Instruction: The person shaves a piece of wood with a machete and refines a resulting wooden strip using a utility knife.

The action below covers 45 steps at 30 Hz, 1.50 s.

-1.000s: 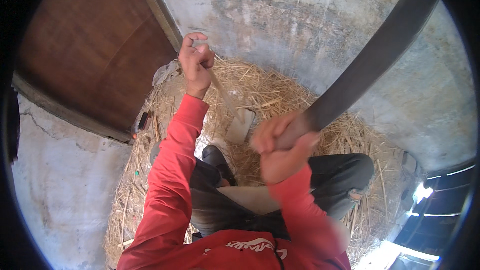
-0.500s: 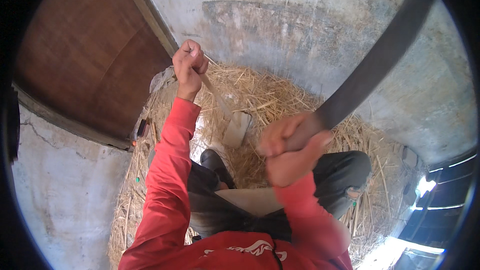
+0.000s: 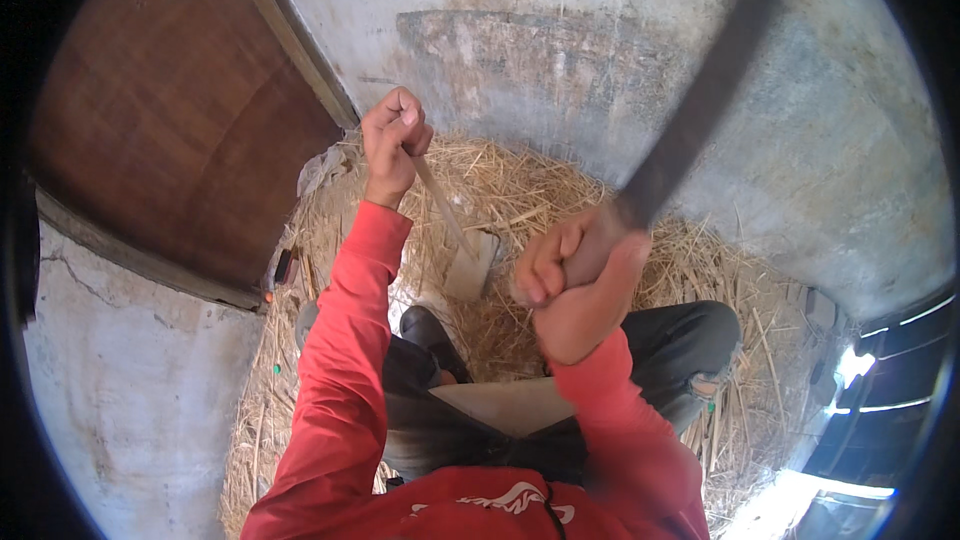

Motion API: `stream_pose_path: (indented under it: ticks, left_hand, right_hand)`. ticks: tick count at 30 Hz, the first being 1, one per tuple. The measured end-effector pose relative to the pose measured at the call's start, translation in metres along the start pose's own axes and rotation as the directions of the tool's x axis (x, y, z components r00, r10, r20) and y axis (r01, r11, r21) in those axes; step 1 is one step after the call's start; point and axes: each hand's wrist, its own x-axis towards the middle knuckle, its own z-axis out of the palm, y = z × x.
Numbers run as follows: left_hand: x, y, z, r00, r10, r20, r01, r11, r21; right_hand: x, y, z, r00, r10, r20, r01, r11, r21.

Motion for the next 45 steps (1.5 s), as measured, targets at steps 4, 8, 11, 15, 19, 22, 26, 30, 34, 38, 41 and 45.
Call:
stream_pose_path:
  ticks: [4, 8, 11, 15, 19, 22, 26, 30, 34, 38, 41, 45]
  left_hand:
    - [0.005, -0.001, 0.009, 1.0, 0.01, -0.006, -0.009, 0.998, 0.056]
    - [-0.003, -0.003, 0.003, 0.996, 0.036, 0.085, -0.047, 0.991, 0.125]
    - [-0.001, 0.003, 0.011, 1.0, 0.016, 0.021, -0.018, 0.998, 0.056]
    - [0.0, -0.004, 0.007, 0.999, 0.003, 0.039, -0.003, 1.0, 0.013]
    - [0.001, -0.002, 0.008, 1.0, -0.009, 0.029, 0.009, 1.0, 0.003]
    - [0.005, 0.0, 0.009, 0.999, -0.016, 0.028, 0.016, 1.0, -0.024]
    - [0.005, 0.011, -0.018, 1.0, 0.013, 0.029, -0.012, 0.999, -0.032]
    - [-0.003, 0.015, -0.039, 0.999, -0.027, -0.022, 0.026, 0.999, -0.042]
    - [-0.005, 0.018, -0.046, 0.999, -0.033, -0.022, 0.031, 0.996, -0.088]
    - [-0.001, 0.013, -0.046, 1.0, -0.014, 0.0, 0.014, 0.995, -0.103]
    - [0.002, 0.012, -0.028, 0.999, -0.022, -0.047, 0.019, 0.999, -0.046]
    - [0.002, 0.015, -0.035, 0.988, 0.001, -0.156, -0.01, 0.998, -0.056]
  right_hand:
    - [-0.096, 0.093, -0.096, 0.96, 0.23, -0.16, -0.28, 0.809, -0.516]
    - [-0.12, 0.093, -0.118, 0.499, 0.707, -0.501, -0.866, 0.423, -0.267]
    - [-0.075, 0.06, -0.07, 0.525, 0.726, -0.445, -0.845, 0.509, -0.165]
    - [-0.013, 0.012, 0.002, 0.954, 0.264, -0.145, -0.281, 0.953, -0.112]
    - [-0.028, 0.059, -0.009, 0.971, -0.238, -0.008, 0.238, 0.971, 0.028]
    - [-0.117, 0.128, -0.121, 0.839, 0.468, -0.278, -0.531, 0.59, -0.609]
    - [-0.169, 0.12, -0.155, 0.268, 0.789, -0.552, -0.946, 0.323, 0.003]
    - [-0.085, 0.06, -0.079, 0.42, 0.746, -0.517, -0.872, 0.489, -0.002]
    - [-0.008, 0.009, -0.02, 0.916, 0.32, -0.242, -0.364, 0.916, -0.167]
    - [-0.008, 0.045, -0.008, 0.98, -0.198, -0.027, 0.195, 0.978, -0.079]
    - [-0.09, 0.112, -0.079, 0.962, 0.235, -0.141, -0.274, 0.823, -0.497]
    - [-0.151, 0.137, -0.126, 0.465, 0.708, -0.532, -0.884, 0.402, -0.237]
